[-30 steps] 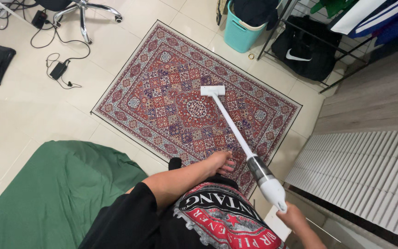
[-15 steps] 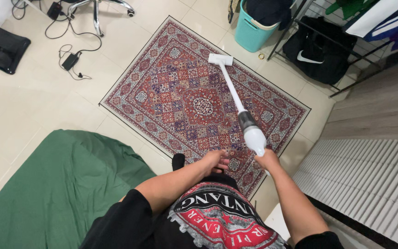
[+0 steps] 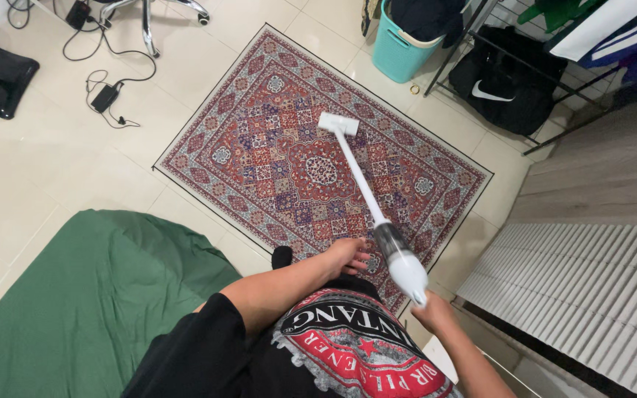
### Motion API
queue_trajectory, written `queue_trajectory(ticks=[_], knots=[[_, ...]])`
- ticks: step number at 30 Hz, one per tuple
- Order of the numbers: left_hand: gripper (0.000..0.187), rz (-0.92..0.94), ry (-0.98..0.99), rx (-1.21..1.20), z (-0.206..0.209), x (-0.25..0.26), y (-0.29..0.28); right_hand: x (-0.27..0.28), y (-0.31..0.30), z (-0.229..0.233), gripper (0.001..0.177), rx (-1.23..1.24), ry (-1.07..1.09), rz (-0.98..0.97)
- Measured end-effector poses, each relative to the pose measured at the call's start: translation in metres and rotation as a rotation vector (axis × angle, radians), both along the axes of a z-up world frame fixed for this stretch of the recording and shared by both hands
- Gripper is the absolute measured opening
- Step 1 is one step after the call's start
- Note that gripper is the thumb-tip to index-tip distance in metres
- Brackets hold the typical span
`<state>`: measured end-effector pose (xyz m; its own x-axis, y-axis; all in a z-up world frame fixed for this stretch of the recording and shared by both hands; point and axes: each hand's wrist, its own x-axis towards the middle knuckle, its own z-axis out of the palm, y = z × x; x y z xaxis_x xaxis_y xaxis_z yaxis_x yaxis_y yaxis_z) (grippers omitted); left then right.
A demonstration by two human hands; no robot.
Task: The person cleans a small rug by hand using a cordless vacuum cleaner, moving the vacuum head across the surface of the rug.
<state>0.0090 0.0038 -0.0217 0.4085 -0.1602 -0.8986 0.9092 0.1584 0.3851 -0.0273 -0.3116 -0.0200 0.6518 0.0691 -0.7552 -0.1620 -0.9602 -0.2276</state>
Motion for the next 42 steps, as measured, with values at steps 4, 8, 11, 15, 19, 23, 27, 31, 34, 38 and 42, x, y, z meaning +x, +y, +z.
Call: queue_trajectory(ticks=[4, 8, 11, 15, 19, 23, 27, 31, 34, 38, 42], knots=[[0.046, -0.025, 0.008, -0.010, -0.008, 0.007, -0.004, -0.005, -0.040, 0.038, 0.045, -0.046, -0.010, 0.025], [0.048, -0.034, 0.009, -0.011, -0.008, 0.013, -0.010, 0.025, -0.033, 0.068, 0.051, -0.102, -0.040, 0.117], [0.047, -0.037, -0.004, -0.001, -0.009, 0.015, -0.011, 0.055, -0.010, 0.073, 0.051, -0.107, -0.067, 0.125], [0.046, -0.024, 0.008, -0.040, -0.017, 0.013, -0.002, 0.102, 0.030, 0.058, 0.046, -0.136, -0.086, 0.176], [0.045, -0.015, -0.009, -0.053, -0.026, 0.022, 0.015, 0.133, 0.069, 0.040, 0.049, -0.107, -0.135, 0.156], [0.046, 0.057, -0.019, -0.127, -0.032, 0.037, 0.034, 0.142, 0.102, 0.017, 0.048, -0.072, -0.181, 0.122], [0.044, -0.004, 0.029, -0.127, -0.025, 0.058, 0.060, 0.124, 0.130, -0.005, 0.043, -0.003, -0.181, 0.002], [0.045, -0.094, -0.011, -0.119, -0.022, 0.077, 0.085, 0.081, 0.147, -0.010, 0.037, 0.242, -0.143, -0.179], [0.044, -0.159, -0.017, -0.130, -0.022, 0.087, 0.101, 0.046, 0.152, 0.002, 0.033, 0.257, -0.028, -0.302], [0.041, -0.201, -0.040, -0.104, -0.019, 0.101, 0.117, -0.001, 0.137, 0.031, 0.031, 0.348, 0.027, -0.434], [0.046, -0.208, -0.045, -0.139, -0.007, 0.112, 0.122, -0.028, 0.107, 0.064, 0.027, 0.215, 0.112, -0.449]])
